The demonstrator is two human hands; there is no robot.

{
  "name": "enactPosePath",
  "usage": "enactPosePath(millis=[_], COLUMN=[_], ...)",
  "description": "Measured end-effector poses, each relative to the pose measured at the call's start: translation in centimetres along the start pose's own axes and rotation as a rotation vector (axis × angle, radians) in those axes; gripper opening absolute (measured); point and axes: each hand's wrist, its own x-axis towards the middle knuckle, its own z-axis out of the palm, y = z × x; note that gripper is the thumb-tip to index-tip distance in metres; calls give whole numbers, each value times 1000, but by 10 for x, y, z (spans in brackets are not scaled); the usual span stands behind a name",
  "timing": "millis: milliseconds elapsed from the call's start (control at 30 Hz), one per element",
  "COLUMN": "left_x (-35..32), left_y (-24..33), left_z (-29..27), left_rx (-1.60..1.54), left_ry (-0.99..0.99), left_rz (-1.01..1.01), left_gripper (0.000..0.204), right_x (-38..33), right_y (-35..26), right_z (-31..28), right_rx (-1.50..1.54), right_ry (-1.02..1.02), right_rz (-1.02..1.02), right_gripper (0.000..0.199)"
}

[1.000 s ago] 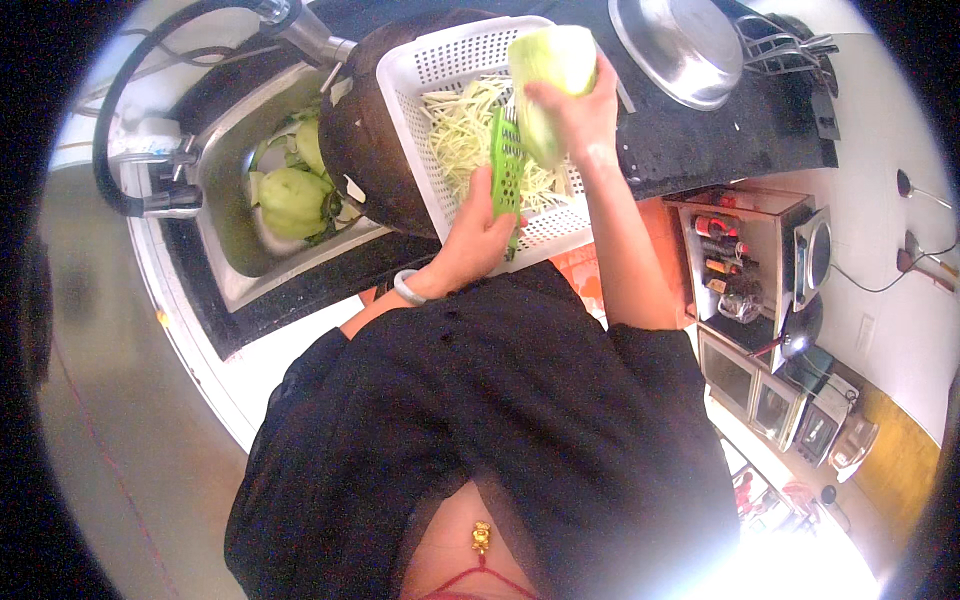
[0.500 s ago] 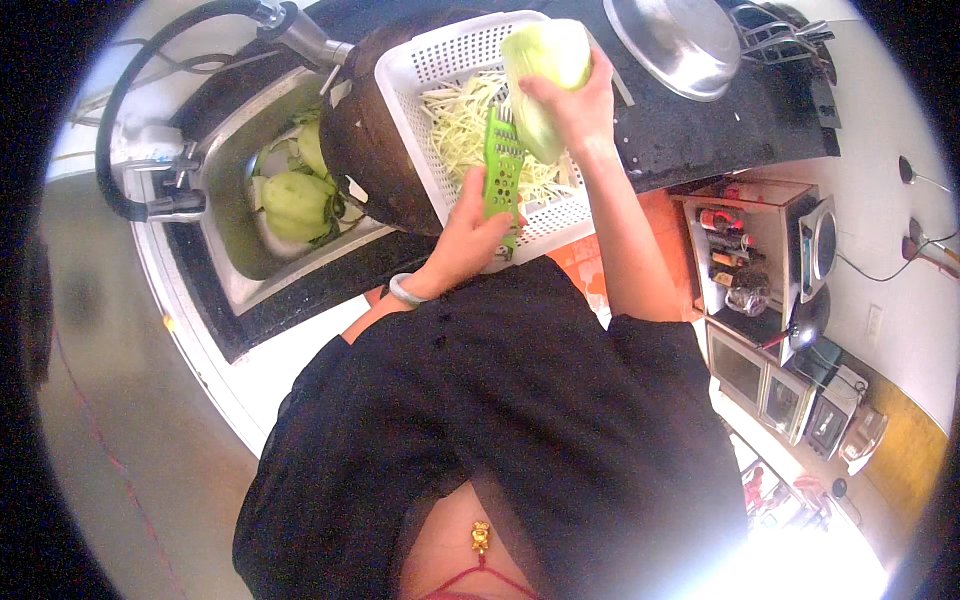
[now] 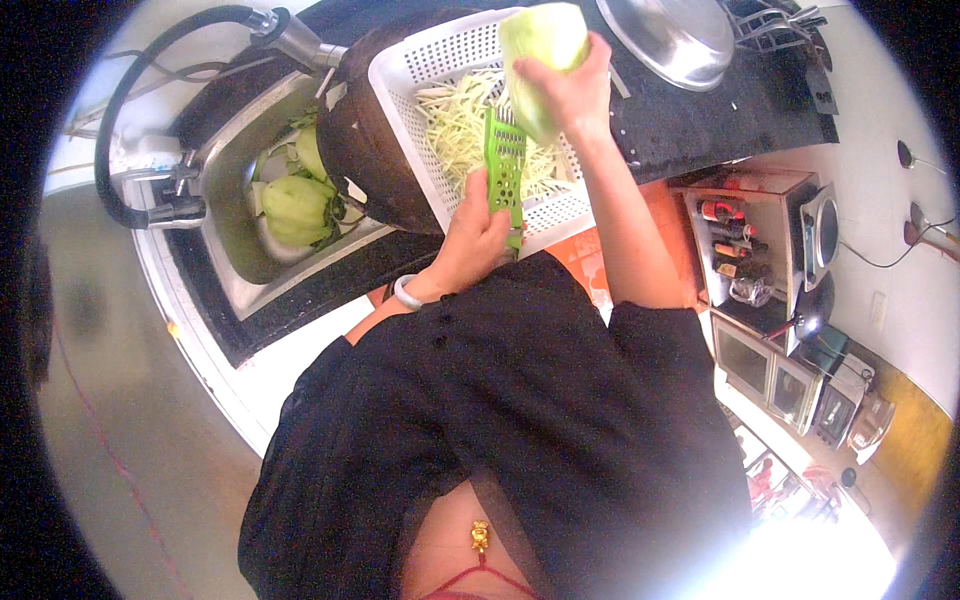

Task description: The person slices a squash using a cleaver on a cutting board, then uses a manual slicer tool to shred another squash piece into a white plastic basket.

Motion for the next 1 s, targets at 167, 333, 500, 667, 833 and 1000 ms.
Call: enactPosePath(millis=[167, 333, 500, 667, 833, 1000], left_x=[21, 20, -1, 14, 37, 27], left_y=[-2, -6, 0, 9, 1, -4], left_z=[-10, -9, 1, -9, -18, -9], left_rx=[-197, 88, 16, -124, -328, 3], left_ry=[89, -46, 2, 7, 90, -24], left_rz=[-42, 4, 49, -45, -70, 25], left_gripper=[37, 41, 44, 44, 41, 39], right_x=[-27, -67, -5, 17, -62, -56], right_y=[-26, -18, 8, -18, -25, -2], right_z=[-20, -13, 4, -12, -24, -1], right_rx=[36, -118, -140, -47, -143, -5], right_ry=[-137, -153, -36, -16, -265, -155], right_rz=[72, -2, -35, 16, 39, 135], right_gripper=[96, 93, 92, 95, 96, 90])
